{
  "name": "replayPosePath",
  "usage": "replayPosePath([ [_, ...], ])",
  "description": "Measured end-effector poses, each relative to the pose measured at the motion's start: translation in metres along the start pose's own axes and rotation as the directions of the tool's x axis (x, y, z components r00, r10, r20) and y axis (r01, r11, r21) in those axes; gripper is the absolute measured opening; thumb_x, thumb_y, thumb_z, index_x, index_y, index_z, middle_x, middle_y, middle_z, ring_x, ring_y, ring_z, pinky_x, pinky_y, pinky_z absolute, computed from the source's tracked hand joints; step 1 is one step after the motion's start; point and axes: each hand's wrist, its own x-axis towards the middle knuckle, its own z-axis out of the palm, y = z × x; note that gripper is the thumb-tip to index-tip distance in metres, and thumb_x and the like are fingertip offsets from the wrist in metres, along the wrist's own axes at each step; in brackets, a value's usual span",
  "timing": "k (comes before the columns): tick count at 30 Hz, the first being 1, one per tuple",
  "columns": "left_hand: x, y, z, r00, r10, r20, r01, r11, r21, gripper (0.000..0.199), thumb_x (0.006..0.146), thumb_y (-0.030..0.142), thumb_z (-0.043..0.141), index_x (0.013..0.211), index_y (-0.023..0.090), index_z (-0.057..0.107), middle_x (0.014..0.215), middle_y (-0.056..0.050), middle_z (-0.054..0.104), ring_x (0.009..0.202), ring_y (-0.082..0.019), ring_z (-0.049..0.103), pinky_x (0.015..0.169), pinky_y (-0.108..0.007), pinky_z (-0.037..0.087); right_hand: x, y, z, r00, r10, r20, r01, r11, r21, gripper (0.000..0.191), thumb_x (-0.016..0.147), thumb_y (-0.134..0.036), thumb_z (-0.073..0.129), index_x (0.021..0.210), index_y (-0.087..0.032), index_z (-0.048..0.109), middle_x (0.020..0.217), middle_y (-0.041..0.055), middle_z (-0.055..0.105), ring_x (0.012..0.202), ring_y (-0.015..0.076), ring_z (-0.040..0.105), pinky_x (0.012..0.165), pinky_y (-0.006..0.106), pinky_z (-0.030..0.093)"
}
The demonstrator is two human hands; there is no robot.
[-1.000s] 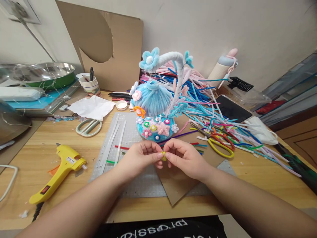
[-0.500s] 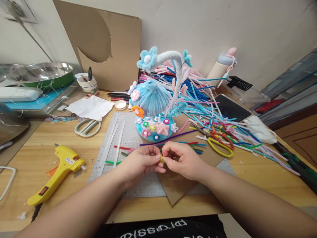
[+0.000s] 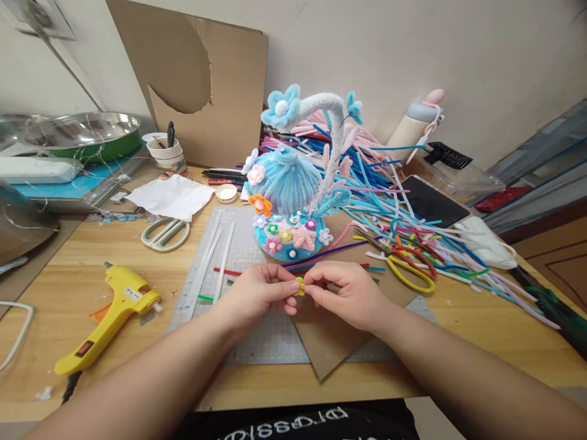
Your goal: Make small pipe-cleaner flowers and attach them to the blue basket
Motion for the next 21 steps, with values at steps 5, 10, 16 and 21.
replayPosePath([
  [5, 0.0003, -0.0016, -0.0015, 1.0, -0.008, -0.002, 0.008, 1.0, 0.028, 0.023, 0.064, 0.024, 0.08, 0.07, 0.011, 0.062, 0.056, 0.0, 0.063, 0.051, -0.009, 0.058, 0.052, -0.021, 0.048, -0.0006, -0.0024, -0.0011, 0.999, -0.032, 0.015, 0.033, 0.997, -0.064, 0.011, 0.082, -0.019, 0.056, 0.076, -0.018, 0.066, 0.062, -0.0001, 0.06, 0.056, 0.0115, 0.052, 0.052, 0.023, 0.04],
  [10, -0.0028, 0.0011, 0.0013, 0.998, 0.033, 0.05, -0.031, 0.999, -0.042, 0.022, 0.068, 0.026, 0.077, 0.073, 0.012, 0.061, 0.061, 0.002, 0.061, 0.054, -0.007, 0.056, 0.053, -0.019, 0.047, -0.0007, -0.0016, -0.0012, 1.0, -0.02, 0.022, 0.019, 0.997, 0.072, 0.007, 0.081, -0.019, 0.055, 0.077, -0.018, 0.061, 0.068, -0.0005, 0.057, 0.059, 0.011, 0.051, 0.054, 0.023, 0.041],
  [16, -0.0032, 0.0046, 0.0041, 0.999, 0.009, 0.05, -0.006, 0.999, -0.054, 0.02, 0.067, 0.023, 0.076, 0.072, 0.011, 0.061, 0.061, 0.0, 0.063, 0.056, -0.008, 0.058, 0.054, -0.019, 0.046, 0.0025, 0.0008, 0.0031, 0.976, 0.187, 0.114, -0.218, 0.872, 0.439, 0.013, 0.084, -0.029, 0.055, 0.08, -0.017, 0.052, 0.069, -0.0027, 0.054, 0.053, 0.008, 0.054, 0.049, 0.02, 0.041],
  [21, -0.0016, 0.004, 0.0048, 0.997, 0.076, 0.007, -0.076, 0.995, -0.072, 0.018, 0.068, 0.021, 0.074, 0.071, 0.011, 0.059, 0.066, -0.002, 0.064, 0.061, -0.009, 0.058, 0.06, -0.02, 0.047, 0.0026, 0.0002, 0.0077, 0.962, 0.201, 0.182, -0.267, 0.825, 0.498, 0.018, 0.081, -0.032, 0.061, 0.079, -0.016, 0.054, 0.073, -0.001, 0.058, 0.052, 0.0063, 0.053, 0.048, 0.019, 0.039],
])
